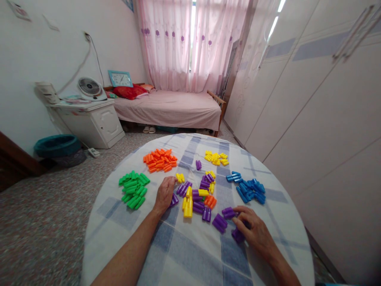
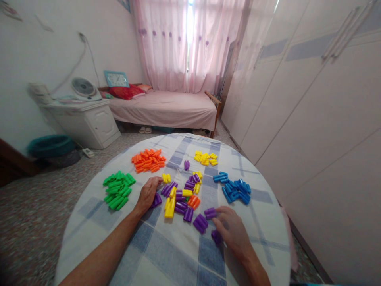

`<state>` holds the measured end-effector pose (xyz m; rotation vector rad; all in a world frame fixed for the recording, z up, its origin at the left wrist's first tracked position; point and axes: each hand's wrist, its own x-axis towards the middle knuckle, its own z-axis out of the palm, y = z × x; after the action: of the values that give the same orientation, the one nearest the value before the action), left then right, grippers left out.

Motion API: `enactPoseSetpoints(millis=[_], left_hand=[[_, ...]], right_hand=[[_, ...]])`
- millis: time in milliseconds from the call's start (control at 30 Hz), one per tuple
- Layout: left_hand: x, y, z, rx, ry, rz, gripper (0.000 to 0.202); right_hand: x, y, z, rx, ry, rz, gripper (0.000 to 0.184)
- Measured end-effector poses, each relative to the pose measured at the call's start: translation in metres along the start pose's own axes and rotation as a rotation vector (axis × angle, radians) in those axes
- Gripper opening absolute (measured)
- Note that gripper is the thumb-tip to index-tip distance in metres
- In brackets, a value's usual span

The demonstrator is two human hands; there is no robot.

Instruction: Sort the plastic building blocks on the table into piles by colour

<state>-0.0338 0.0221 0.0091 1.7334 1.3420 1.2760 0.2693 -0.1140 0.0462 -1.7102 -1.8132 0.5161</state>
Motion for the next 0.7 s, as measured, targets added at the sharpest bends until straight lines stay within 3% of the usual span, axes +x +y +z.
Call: enactPoseSetpoints(millis=[133, 333, 500, 567, 700], left_hand=[[0.0, -0.001, 0.001, 0.002, -0.001, -0.005, 0.039], [0.001, -0.001, 0.001, -0.001, 0.025, 0.021, 0.037], [-0.008, 0.025, 0.0, 0.167, 0.086, 0.245, 0.022], [-0.014, 0.045, 0.005, 0.236, 0.001, 0.374, 0.02], [-0.023, 0.087, 0.031, 0.369, -0.31, 0.557, 0.026]], right_hand=[[0.003, -0.009, 0.004, 0.002, 0.061, 0.042, 0.025], [0.017, -0.014, 0.013, -0.018, -0.068, 0.03, 0.029], [0.037, -0.012, 0.019, 0.028, 0.013, 0.013, 0.027], [0.043, -0.009, 0.023, 0.048, 0.038, 0.018, 0.028], [0.046, -0.005, 0.028, 0.101, 0.067, 0.021, 0.031]])
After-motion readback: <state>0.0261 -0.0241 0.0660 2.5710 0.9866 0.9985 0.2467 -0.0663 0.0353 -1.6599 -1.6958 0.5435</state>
